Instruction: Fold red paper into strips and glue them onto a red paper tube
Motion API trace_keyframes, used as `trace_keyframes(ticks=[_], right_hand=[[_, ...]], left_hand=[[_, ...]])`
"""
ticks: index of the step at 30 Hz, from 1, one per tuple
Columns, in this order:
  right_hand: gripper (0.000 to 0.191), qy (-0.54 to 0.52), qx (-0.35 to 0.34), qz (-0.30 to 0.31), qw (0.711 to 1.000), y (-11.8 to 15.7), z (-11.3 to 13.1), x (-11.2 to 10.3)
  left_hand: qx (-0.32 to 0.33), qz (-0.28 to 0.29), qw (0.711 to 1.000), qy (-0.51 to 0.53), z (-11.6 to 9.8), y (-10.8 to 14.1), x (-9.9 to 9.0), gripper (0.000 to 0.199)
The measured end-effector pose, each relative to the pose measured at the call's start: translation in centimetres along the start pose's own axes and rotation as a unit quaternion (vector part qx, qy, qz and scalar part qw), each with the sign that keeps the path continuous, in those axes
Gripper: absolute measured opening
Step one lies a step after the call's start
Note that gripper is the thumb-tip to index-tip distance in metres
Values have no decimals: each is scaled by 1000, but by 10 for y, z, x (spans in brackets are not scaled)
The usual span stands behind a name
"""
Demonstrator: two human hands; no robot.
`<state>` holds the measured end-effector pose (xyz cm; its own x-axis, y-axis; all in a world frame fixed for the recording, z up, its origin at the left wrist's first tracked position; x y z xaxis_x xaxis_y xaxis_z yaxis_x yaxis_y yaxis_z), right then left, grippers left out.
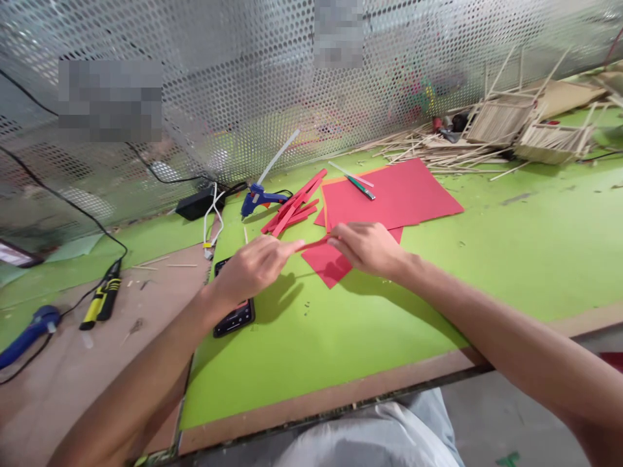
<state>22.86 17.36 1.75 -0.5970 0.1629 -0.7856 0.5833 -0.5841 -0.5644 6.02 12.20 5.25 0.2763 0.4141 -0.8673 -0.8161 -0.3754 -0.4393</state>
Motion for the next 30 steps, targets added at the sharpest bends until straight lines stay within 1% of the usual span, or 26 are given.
trace_keyframes(ticks=[1,2,3,4,5,6,7,8,10,11,12,14,16,18,19,21,23,27,30], right_hand=[[33,-16,53,-30,998,1,-10,-5],[32,-28,99,-57,993,2,-20,-9],[32,-34,130,-76,988,4,-26,-11],[32,-35,144,-82,985,5,-30,-11],[32,-33,148,-80,985,6,-32,-10],[33,-30,147,-71,986,6,-32,-8],[33,-25,143,-59,988,6,-32,-5],[34,-20,140,-47,989,6,-31,-3],[36,-5,136,-28,990,7,-29,1],[36,1,135,-19,991,7,-27,3],[36,6,134,-9,991,7,-26,5],[36,10,128,14,992,7,-22,10],[37,14,113,39,993,6,-18,17],[36,23,97,58,993,6,-14,21],[35,27,92,63,993,6,-14,22],[31,31,93,62,993,7,-15,22],[28,27,101,51,993,8,-17,21],[25,21,109,24,994,7,-17,19],[24,19,93,26,995,6,-12,22]], left_hand=[[-31,-20,999,11,11,-1,-2,40],[-79,-50,995,25,26,-2,-5,35],[-126,-78,988,32,42,-3,-7,31],[-167,-78,982,35,56,-5,-4,30],[-202,-57,977,32,68,-8,3,30],[-231,-18,973,24,77,-10,14,31],[-249,22,968,10,83,-12,23,31],[-250,42,967,8,83,-15,29,29],[-249,78,965,-5,74,-15,38,30],[-247,94,964,-6,66,-14,41,33],[-244,105,964,7,54,-11,43,35],[-227,133,962,74,25,-6,50,34],[-218,147,959,101,-1,-1,54,37],[-232,160,953,107,-16,4,57,49],[-230,175,951,111,-22,5,60,51],[-227,200,946,114,-28,8,65,54],[-221,209,945,119,-29,9,66,56],[-232,176,949,123,-22,11,60,54],[-260,153,946,122,-15,14,60,67]])
Point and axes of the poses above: each hand's wrist, its own y-axis away from the middle knuckle, its own x-axis out of the palm, z = x × y, the point moved 9 cm from there along -y, towards the middle knuckle, and after that the axes turned 3 degrees about y, right-handed, at the moved point
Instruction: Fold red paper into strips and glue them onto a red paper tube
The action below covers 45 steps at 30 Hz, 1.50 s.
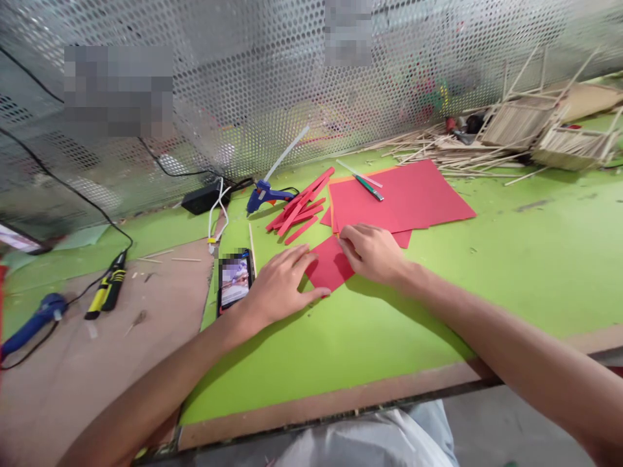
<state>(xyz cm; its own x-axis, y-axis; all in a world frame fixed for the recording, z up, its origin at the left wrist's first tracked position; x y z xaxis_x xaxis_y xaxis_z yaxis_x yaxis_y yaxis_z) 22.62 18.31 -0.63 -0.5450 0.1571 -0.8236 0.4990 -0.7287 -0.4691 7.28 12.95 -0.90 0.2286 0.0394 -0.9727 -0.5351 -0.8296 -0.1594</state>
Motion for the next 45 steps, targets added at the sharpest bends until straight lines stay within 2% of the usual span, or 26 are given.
trace_keyframes(ticks=[2,7,9,13,17,20,22,24,26,27,30,32,33,35,37,39,41,43,45], right_hand=[[24,-3,-9,10,1000,0,1,3],[27,-14,-37,38,998,2,3,7],[26,-21,-39,45,998,2,6,7],[26,-70,19,87,994,4,8,12],[31,-166,78,133,974,8,10,22],[39,-230,83,106,964,9,13,21],[48,-293,93,69,949,9,12,19],[51,-366,115,40,923,9,10,20],[41,-424,148,34,893,10,8,23],[34,-446,167,35,879,10,7,24],[28,-502,222,58,834,11,5,29],[31,-526,251,69,809,12,3,30],[33,-536,261,66,800,13,1,29],[36,-552,274,49,786,12,-3,27],[36,-557,281,34,780,12,-5,25],[34,-559,282,32,779,12,-3,26],[33,-568,272,45,776,11,3,27],[34,-569,265,62,776,11,8,30],[33,-544,272,68,791,14,5,32]], left_hand=[[-12,5,1000,18,4,0,2,73],[-33,27,996,83,13,1,-5,55],[-50,27,992,112,18,2,-9,54],[-106,21,974,201,33,6,-9,65],[-138,-22,953,270,46,6,-8,66],[-162,-78,935,305,56,5,-14,68],[-185,-93,915,345,62,5,-14,70],[-203,-88,886,407,64,6,-10,57],[-228,-90,852,463,66,7,-5,39],[-248,-99,832,486,67,8,-3,36],[-303,-149,766,546,71,15,2,45],[-307,-155,735,584,68,15,5,57],[-298,-142,732,596,64,14,5,65],[-276,-95,752,591,57,11,5,76],[-254,-48,788,559,53,10,3,72],[-236,-29,809,538,52,10,0,60],[-226,-47,805,546,55,11,-4,56],[-231,-88,787,565,62,12,-7,57],[-239,-112,774,575,66,13,-8,57]])
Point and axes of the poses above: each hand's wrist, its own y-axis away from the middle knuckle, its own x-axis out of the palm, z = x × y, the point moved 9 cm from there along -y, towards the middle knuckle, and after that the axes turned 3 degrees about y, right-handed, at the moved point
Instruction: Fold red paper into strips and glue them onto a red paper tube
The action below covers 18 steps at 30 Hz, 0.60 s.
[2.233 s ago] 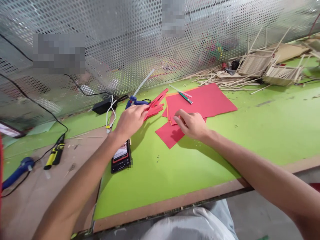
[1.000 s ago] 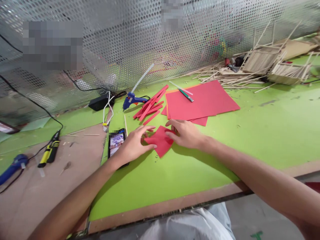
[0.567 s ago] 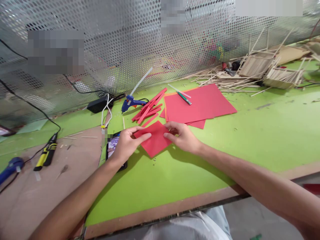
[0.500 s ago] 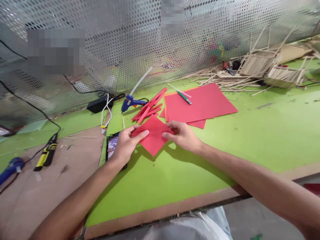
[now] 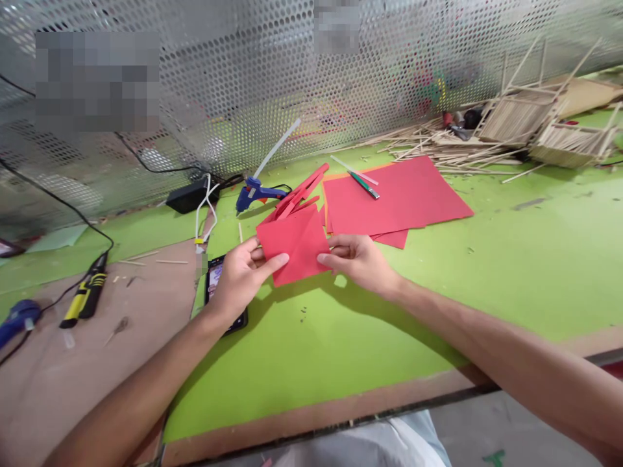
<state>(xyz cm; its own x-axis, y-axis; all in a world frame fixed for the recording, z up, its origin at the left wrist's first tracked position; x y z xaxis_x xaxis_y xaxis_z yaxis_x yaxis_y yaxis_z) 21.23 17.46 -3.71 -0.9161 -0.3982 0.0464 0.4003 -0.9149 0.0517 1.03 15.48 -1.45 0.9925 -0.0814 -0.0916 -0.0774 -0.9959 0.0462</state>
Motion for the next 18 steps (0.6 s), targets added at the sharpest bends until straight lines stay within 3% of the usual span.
trace_keyframes(ticks=[4,12,18], right_hand=[[36,30,16,-35,999,1,-8,-13],[34,34,27,6,999,6,-5,-11],[28,-17,-21,-19,999,5,-3,-14]], left_hand=[[-11,20,999,-28,4,2,5,54],[-3,43,996,-84,3,8,18,40],[-38,98,994,-3,7,8,26,44]])
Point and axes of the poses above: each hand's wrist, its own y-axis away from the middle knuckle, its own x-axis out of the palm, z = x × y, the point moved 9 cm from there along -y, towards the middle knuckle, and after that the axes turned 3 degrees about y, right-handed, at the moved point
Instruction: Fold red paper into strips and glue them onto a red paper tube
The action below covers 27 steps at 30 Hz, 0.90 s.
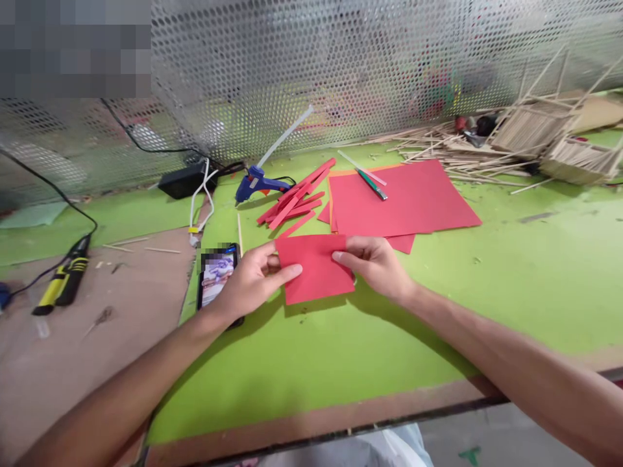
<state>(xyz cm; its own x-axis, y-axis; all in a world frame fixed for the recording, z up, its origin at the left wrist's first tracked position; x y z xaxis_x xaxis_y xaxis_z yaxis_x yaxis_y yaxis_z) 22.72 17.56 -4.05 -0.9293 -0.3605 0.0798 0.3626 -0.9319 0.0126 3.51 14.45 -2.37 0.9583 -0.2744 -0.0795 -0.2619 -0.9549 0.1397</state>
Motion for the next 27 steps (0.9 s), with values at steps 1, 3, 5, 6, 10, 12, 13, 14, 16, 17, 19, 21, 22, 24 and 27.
trace_keyframes(ticks=[1,3,5,6,10,12,13,14,16,17,19,21,22,24,27], right_hand=[[26,-16,-7,-9,1000,0,0,-2],[19,-34,-15,-12,999,1,1,-3],[14,-22,-19,20,999,2,3,3],[12,-10,-21,47,999,4,5,8],[14,22,-38,131,990,13,12,32],[17,30,-52,127,990,16,15,38],[21,36,-57,114,991,17,16,38],[25,42,-57,93,993,17,17,36],[31,39,-41,43,997,16,16,29],[33,26,-26,28,999,15,14,27],[38,-7,10,32,999,15,9,28],[40,-16,35,62,997,15,5,36],[39,-5,38,70,997,16,4,38],[38,23,30,73,997,16,4,41],[34,49,17,86,995,17,5,43]], left_hand=[[-3,16,1000,21,0,-1,0,43],[-8,60,996,66,-4,-2,0,40],[-34,106,986,128,-6,-1,3,51],[-62,121,979,150,-4,1,5,59],[-130,119,980,97,5,9,15,56],[-126,127,983,44,7,12,23,71],[-122,128,984,27,8,13,26,76],[-114,121,986,17,8,13,27,76],[-94,77,993,10,8,10,24,71],[-83,45,995,12,8,9,20,68],[-64,-11,998,27,6,8,14,64],[-48,-39,997,46,5,9,15,64],[-41,-38,997,52,4,11,18,64],[-30,-20,998,49,3,14,27,63],[-12,-1,999,47,2,18,36,52]])
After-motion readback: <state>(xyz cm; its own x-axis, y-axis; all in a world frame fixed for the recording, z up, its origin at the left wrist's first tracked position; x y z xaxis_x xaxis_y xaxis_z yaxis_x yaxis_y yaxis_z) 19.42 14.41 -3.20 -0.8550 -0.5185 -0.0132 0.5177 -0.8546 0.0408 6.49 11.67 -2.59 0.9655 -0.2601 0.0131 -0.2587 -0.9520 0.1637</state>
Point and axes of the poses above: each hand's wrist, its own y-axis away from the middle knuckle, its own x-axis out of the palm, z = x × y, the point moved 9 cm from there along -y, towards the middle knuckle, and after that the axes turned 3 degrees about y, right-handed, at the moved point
